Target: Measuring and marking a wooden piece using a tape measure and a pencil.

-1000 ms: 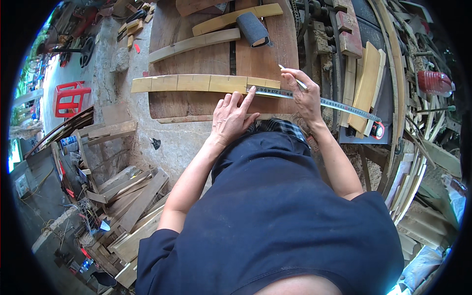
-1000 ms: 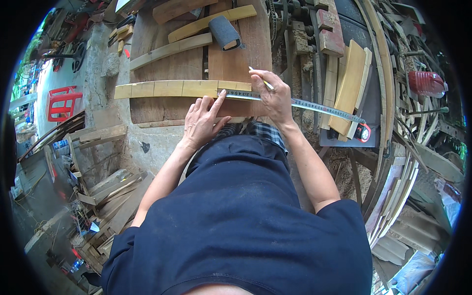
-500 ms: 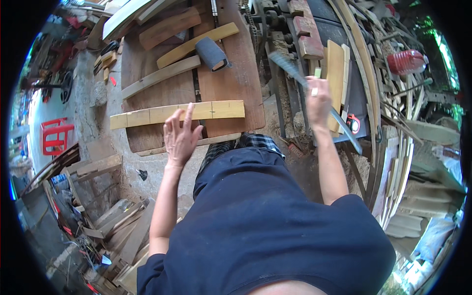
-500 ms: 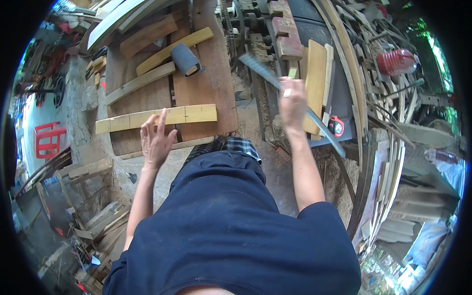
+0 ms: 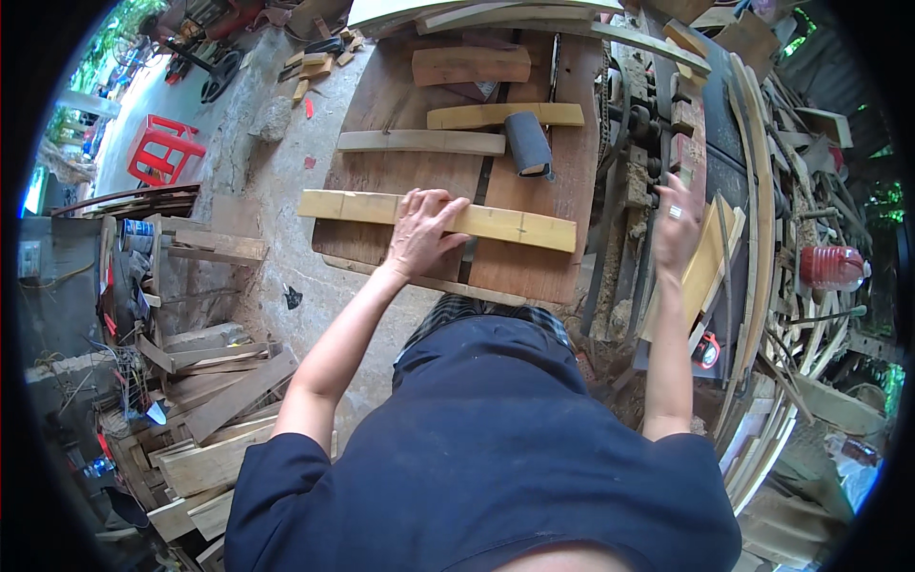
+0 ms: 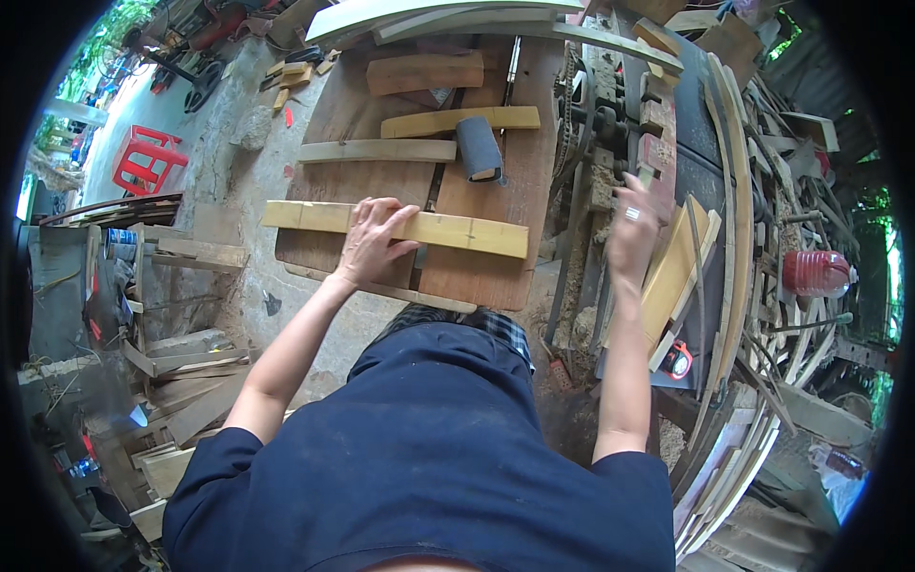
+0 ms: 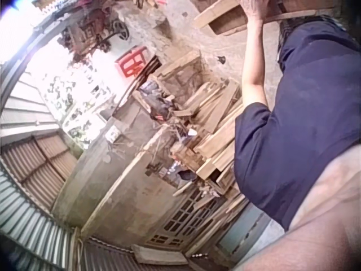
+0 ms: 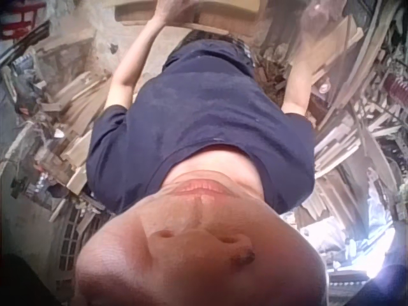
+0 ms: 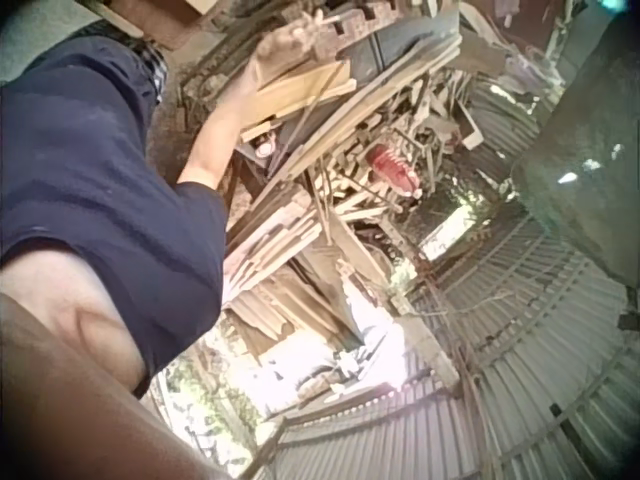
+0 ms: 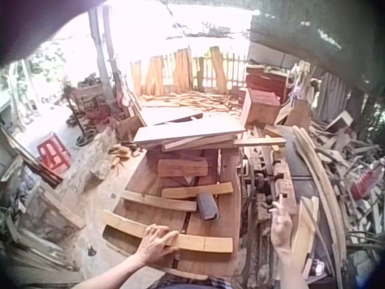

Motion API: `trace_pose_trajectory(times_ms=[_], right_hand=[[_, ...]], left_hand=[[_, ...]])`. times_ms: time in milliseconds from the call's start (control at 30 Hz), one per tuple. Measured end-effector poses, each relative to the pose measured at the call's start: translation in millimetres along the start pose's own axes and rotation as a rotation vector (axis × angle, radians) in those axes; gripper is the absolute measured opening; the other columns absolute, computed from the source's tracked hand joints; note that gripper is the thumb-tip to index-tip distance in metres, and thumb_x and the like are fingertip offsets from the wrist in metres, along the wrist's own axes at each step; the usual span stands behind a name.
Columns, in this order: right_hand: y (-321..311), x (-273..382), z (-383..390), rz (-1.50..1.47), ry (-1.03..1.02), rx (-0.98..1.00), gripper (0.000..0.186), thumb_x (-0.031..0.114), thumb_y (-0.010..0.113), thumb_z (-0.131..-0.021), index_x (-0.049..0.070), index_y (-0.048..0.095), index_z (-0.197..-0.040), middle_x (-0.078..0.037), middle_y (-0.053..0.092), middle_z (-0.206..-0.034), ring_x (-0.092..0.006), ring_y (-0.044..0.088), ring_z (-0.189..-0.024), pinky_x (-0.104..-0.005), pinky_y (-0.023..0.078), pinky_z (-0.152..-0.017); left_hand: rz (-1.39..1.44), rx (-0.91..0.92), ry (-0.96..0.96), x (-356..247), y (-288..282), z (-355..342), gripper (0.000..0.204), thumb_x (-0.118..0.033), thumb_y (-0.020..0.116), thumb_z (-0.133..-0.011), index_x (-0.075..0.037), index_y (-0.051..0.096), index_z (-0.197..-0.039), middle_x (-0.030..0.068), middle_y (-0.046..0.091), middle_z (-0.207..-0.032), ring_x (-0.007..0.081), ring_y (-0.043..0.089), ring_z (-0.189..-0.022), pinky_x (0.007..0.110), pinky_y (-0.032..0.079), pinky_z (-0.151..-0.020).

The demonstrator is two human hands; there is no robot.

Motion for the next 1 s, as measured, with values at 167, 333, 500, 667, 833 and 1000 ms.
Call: trace_pose_trajectory(times_ms=[167, 333, 500, 667, 833, 1000], right_hand=[[122, 122, -16, -0.060, -0.562, 0.261, 0.037, 0.017, 0.068, -0.094, 0.011, 0.069, -0.130, -0.009, 0.075, -0.117, -0.0276, 0.067, -0.118, -0.0424, 0.051, -0.101], [217, 181, -35, -0.045, -0.733, 0.401, 0.048, 0.021, 0.076, -0.086, 0.013, 0.066, -0.132, -0.005, 0.073, -0.112, -0.0245, 0.064, -0.117, -0.0394, 0.051, -0.099], [256, 199, -41, 0.069, -0.856, 0.439, 0.046, 0.021, 0.077, -0.082, 0.012, 0.066, -0.126, -0.007, 0.069, -0.116, -0.0253, 0.064, -0.115, -0.0416, 0.049, -0.100], [262, 203, -38, 0.113, -0.846, 0.474, 0.028, 0.016, 0.071, -0.081, 0.005, 0.070, -0.107, -0.012, 0.065, -0.112, -0.0284, 0.062, -0.115, -0.0422, 0.048, -0.100], [268, 214, -42, 0.244, -0.779, 0.620, 0.034, 0.019, 0.075, -0.075, 0.003, 0.069, -0.105, -0.013, 0.062, -0.116, -0.0295, 0.060, -0.117, -0.0422, 0.048, -0.099], [260, 221, -52, 0.173, -0.602, 0.696, 0.042, 0.028, 0.081, -0.075, 0.002, 0.070, -0.105, -0.014, 0.062, -0.119, -0.0314, 0.059, -0.121, -0.0451, 0.052, -0.101]], left_hand=[[0.020, -0.065, -0.082, -12, 16, -19, 0.060, -0.039, 0.081, -0.083, -0.017, 0.063, -0.136, 0.0087, 0.056, -0.127, 0.0312, 0.051, -0.121, 0.046, 0.038, -0.108], [0.060, -0.123, -0.163, -14, 26, -36, 0.061, -0.040, 0.081, -0.083, -0.014, 0.063, -0.134, 0.0112, 0.057, -0.128, 0.0325, 0.051, -0.122, 0.047, 0.039, -0.107], [0.124, -0.195, -0.142, -8, 24, -24, 0.065, -0.035, 0.080, -0.085, -0.012, 0.059, -0.142, 0.0151, 0.054, -0.132, 0.0368, 0.049, -0.125, 0.050, 0.041, -0.109], [0.330, -0.299, -0.307, 2, -1, 9, 0.057, -0.022, 0.076, -0.091, -0.011, 0.059, -0.144, 0.0149, 0.055, -0.132, 0.0341, 0.050, -0.125, 0.046, 0.043, -0.108], [0.221, -0.376, -0.480, 40, -31, 43, 0.055, -0.022, 0.077, -0.091, -0.013, 0.061, -0.143, 0.0120, 0.057, -0.131, 0.0309, 0.052, -0.125, 0.043, 0.041, -0.110], [-0.107, -0.144, -0.298, 99, -53, 61, 0.064, -0.044, 0.077, -0.088, -0.018, 0.061, -0.144, 0.0075, 0.054, -0.142, 0.0281, 0.047, -0.134, 0.048, 0.034, -0.115]])
Point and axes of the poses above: each hand's wrist, its own z-axis away from the middle knuckle, its own y-axis out of the palm, x = y × z, the point moved 2 cm from there along -z, towards the middle knuckle
